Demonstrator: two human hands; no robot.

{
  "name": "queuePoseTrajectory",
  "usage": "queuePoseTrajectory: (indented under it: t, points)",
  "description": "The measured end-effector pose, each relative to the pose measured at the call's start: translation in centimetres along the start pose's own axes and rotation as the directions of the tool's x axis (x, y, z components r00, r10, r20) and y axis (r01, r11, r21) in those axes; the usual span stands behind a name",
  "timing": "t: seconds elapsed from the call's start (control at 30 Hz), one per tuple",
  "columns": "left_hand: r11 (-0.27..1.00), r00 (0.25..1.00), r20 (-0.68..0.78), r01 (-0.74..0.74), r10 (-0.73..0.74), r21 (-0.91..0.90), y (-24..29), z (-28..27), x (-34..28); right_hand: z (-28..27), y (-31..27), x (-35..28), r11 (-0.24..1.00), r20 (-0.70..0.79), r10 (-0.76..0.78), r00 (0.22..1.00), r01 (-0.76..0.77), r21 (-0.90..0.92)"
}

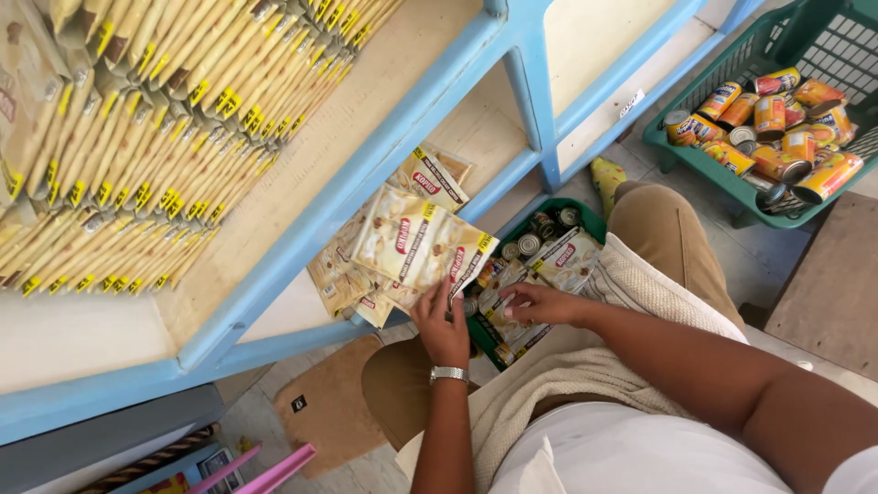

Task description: Organizes small coffee packets on a grocery store shelf.

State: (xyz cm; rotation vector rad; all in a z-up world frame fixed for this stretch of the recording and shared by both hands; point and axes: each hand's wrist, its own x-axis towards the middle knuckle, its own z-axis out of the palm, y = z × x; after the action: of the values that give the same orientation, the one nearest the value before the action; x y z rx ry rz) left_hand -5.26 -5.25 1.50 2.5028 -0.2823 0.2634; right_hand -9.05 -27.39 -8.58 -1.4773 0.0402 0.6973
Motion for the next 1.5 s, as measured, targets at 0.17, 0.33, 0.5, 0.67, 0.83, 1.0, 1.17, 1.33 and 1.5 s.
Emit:
queuePoseTrajectory:
  t: [0.17, 0.33, 0.5, 0.67, 0.83, 1.0, 1.17, 1.33, 1.5]
  points:
    - [0.973, 0.993, 0.007, 0.119, -0.120, -0.198, 1.3, 1.4, -1.0, 0.0, -4.0, -1.6, 0.953, 0.110, 0.075, 0.991, -0.104, 0.285]
    - [0.983, 0.995, 0.092, 0.061, -0.045, -0.174, 4.5, 2.3, -2.6, -0.7, -3.2, -0.1, 0.825, 0.029, 0.026, 0.999, -0.038, 0.564]
    - [0.960, 0.986, 0.128, -0.067, 0.105, -0.272, 4.5, 4.5, -5.1, -1.3, -1.0, 0.8, 0.742, -0.147, 0.098, 0.984, 0.026, 0.669]
    - [-0.062, 0.542, 0.498, 0.632, -0.677, -0.772, 1.2, 6.3, -4.7, -1.8, -1.9, 0.4, 0.588, -0.043, 0.059, 0.997, 0.000, 0.809]
    - [-0.635, 0.574, 0.798, 0.551, -0.183, -0.542, -0.7, 3.5, -3.4, -1.7, -2.8, -0.9, 0.709, 0.129, 0.028, 0.991, -0.111, 0.697]
    - [-0.481, 0.637, 0.718, 0.554, -0.279, -0.679, -4.1, 4.1, -3.8, -2.0, -2.3, -0.7, 0.814, 0.069, 0.169, 0.983, -0.178, 0.553]
    - [-0.377, 0.632, 0.703, 0.595, -0.327, -0.710, -2.4, 4.0, -3.4, -3.0, 1.5, 1.6, 0.782, -0.217, 0.372, 0.903, -0.178, 0.598]
    - [-0.275, 0.678, 0.680, 0.623, -0.277, -0.733, 1.1, 2.5, -2.7, -3.1, 1.2, 1.4, 0.799, -0.256, 0.376, 0.890, -0.172, 0.577]
    - [-0.162, 0.639, 0.709, 0.698, -0.299, -0.698, 0.6, 2.9, -3.3, -3.4, 2.6, 2.1, 0.808, -0.290, 0.359, 0.887, -0.140, 0.572]
